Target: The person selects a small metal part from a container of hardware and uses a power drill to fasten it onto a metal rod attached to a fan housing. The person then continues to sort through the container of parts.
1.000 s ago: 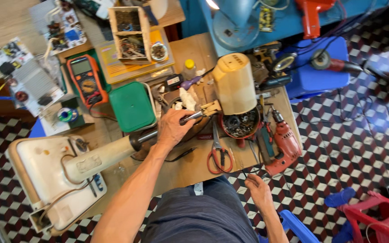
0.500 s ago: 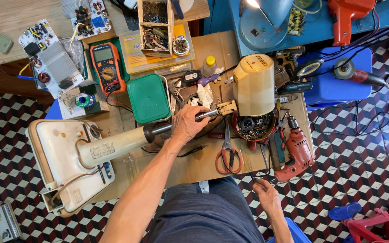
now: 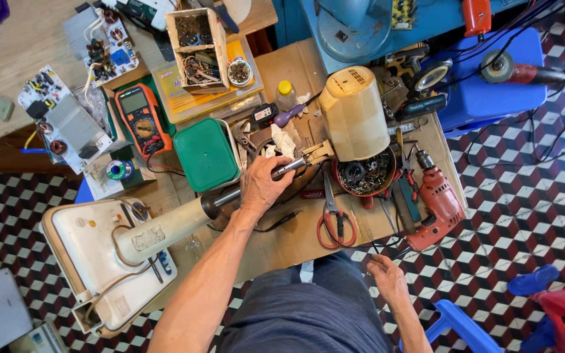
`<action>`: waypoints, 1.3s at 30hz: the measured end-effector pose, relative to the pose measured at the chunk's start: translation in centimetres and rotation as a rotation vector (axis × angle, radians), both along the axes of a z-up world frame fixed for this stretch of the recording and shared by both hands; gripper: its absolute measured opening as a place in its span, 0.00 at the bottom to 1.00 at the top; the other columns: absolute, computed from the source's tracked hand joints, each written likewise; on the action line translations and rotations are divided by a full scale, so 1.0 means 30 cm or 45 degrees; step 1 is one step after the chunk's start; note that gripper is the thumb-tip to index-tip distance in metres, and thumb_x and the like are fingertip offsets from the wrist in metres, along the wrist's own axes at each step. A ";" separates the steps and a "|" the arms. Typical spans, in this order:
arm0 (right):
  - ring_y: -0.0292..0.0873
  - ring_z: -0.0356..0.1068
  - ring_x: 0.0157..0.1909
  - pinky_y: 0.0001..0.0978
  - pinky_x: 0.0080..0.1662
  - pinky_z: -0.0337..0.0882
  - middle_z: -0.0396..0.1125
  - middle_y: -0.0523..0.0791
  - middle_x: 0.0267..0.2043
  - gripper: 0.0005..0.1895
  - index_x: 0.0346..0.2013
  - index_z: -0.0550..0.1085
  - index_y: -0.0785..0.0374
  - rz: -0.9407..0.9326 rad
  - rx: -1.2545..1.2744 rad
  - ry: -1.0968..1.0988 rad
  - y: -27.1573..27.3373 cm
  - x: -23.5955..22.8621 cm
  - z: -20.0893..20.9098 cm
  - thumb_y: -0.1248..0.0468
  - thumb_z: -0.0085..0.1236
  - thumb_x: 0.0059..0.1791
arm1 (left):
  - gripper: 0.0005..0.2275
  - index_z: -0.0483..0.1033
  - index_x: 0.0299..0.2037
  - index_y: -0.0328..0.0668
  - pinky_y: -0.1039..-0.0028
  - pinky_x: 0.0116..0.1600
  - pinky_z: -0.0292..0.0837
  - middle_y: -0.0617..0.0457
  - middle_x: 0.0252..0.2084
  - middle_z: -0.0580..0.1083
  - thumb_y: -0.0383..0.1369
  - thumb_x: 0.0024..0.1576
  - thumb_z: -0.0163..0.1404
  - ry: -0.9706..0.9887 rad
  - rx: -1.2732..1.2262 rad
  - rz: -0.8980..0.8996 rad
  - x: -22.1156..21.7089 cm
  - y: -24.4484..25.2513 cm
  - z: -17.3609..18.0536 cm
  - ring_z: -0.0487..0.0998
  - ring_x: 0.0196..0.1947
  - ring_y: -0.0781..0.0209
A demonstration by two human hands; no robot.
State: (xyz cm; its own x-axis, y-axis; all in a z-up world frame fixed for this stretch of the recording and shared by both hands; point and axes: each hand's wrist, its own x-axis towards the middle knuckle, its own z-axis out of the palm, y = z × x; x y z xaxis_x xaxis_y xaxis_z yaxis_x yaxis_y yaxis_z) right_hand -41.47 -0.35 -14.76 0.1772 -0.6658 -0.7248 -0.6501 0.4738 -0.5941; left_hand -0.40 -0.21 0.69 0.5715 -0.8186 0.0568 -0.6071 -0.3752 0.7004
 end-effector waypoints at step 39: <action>0.48 0.73 0.58 0.36 0.59 0.71 0.72 0.54 0.58 0.27 0.63 0.69 0.70 -0.665 0.167 -0.202 0.526 0.013 -0.029 0.63 0.54 0.50 | 0.15 0.83 0.50 0.51 0.67 0.47 0.74 0.46 0.39 0.77 0.41 0.53 0.62 -0.006 0.086 -0.114 0.000 0.001 -0.026 0.78 0.39 0.55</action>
State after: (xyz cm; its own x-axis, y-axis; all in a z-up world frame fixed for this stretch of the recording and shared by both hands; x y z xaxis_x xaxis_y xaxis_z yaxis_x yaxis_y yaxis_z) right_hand -41.07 15.44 -15.63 -0.0382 -0.6005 -0.7987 -0.2170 0.7852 -0.5800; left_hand -0.41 -0.17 -0.09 0.4954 -0.8687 0.0021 -0.6438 -0.3656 0.6722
